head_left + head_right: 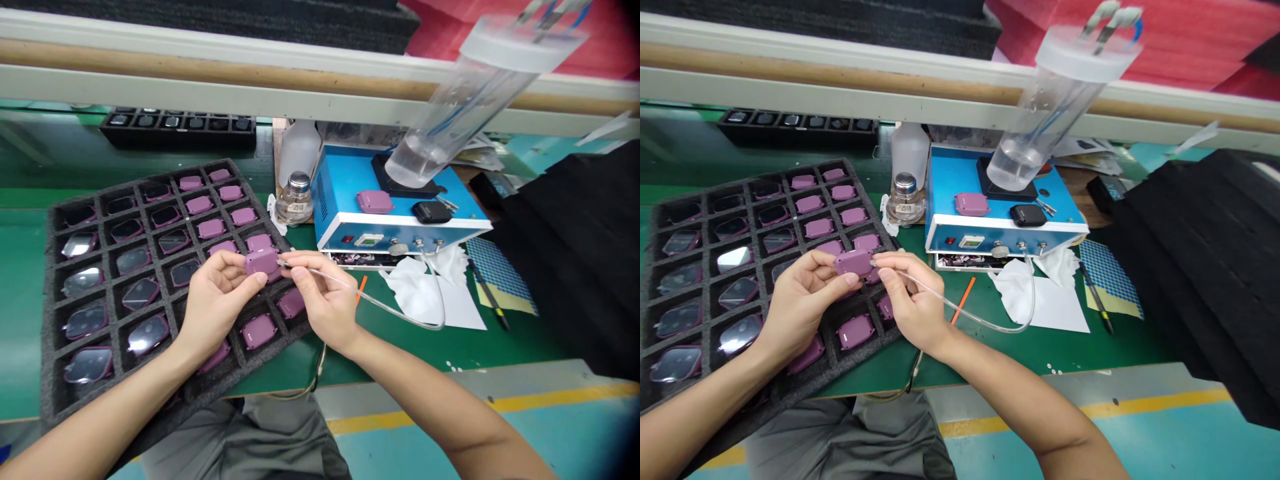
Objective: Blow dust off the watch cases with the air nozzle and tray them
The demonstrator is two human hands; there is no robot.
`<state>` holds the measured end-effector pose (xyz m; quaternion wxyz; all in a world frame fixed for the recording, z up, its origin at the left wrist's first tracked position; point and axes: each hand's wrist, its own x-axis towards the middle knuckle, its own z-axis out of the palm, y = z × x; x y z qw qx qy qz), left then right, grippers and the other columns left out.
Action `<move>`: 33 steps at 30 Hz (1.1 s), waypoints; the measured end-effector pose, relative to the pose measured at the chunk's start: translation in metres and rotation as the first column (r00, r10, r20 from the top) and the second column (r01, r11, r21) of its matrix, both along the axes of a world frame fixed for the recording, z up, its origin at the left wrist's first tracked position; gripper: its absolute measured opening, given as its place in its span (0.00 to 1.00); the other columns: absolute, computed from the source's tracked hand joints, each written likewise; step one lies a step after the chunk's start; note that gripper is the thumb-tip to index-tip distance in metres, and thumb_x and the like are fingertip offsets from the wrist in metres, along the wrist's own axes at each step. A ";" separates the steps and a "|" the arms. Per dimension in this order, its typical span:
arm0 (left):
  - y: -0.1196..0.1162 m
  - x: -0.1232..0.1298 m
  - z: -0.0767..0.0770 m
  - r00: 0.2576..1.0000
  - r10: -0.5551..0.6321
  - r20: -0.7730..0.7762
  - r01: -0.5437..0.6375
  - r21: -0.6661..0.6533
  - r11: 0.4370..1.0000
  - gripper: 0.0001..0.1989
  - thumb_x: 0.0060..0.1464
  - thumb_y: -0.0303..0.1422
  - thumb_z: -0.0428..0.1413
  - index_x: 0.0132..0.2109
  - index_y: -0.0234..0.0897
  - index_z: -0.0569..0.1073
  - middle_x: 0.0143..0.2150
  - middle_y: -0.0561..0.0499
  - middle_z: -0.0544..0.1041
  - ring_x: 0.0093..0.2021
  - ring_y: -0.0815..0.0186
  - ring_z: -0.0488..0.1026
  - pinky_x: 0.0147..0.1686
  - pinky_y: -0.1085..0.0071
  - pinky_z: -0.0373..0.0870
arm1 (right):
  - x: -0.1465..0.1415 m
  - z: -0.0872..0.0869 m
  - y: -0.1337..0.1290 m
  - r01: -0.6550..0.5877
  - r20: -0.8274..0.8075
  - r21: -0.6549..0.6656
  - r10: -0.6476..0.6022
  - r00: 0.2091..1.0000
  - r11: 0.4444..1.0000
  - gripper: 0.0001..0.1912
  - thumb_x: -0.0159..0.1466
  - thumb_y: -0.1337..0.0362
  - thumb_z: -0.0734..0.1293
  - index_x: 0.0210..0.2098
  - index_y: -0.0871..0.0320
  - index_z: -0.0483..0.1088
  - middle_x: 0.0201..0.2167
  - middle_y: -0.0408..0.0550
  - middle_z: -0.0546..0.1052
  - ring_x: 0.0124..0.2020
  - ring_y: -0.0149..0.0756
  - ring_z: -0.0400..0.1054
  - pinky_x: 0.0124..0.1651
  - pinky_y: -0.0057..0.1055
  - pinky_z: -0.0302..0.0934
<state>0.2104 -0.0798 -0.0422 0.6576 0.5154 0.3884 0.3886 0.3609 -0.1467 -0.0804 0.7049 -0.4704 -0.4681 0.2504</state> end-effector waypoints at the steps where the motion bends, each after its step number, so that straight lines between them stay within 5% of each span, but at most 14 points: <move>1: 0.000 0.000 0.000 1.000 0.000 0.001 0.000 0.000 1.000 0.19 0.45 0.33 0.73 0.37 0.36 0.72 0.38 0.48 0.84 0.37 0.65 0.82 0.44 0.70 0.79 | 0.000 0.000 0.000 0.000 0.001 -0.003 0.000 1.000 1.000 0.07 0.71 0.60 0.68 0.43 0.54 0.78 0.45 0.50 0.81 0.47 0.36 0.78 0.50 0.35 0.79; 33: 0.000 0.000 -0.003 1.000 -0.014 0.017 0.014 0.008 1.000 0.18 0.48 0.31 0.73 0.39 0.35 0.71 0.38 0.50 0.85 0.36 0.70 0.81 0.42 0.74 0.78 | 0.000 -0.001 -0.001 -0.003 -0.017 -0.004 0.002 1.000 1.000 0.06 0.70 0.61 0.68 0.43 0.53 0.78 0.45 0.49 0.81 0.47 0.36 0.78 0.49 0.35 0.79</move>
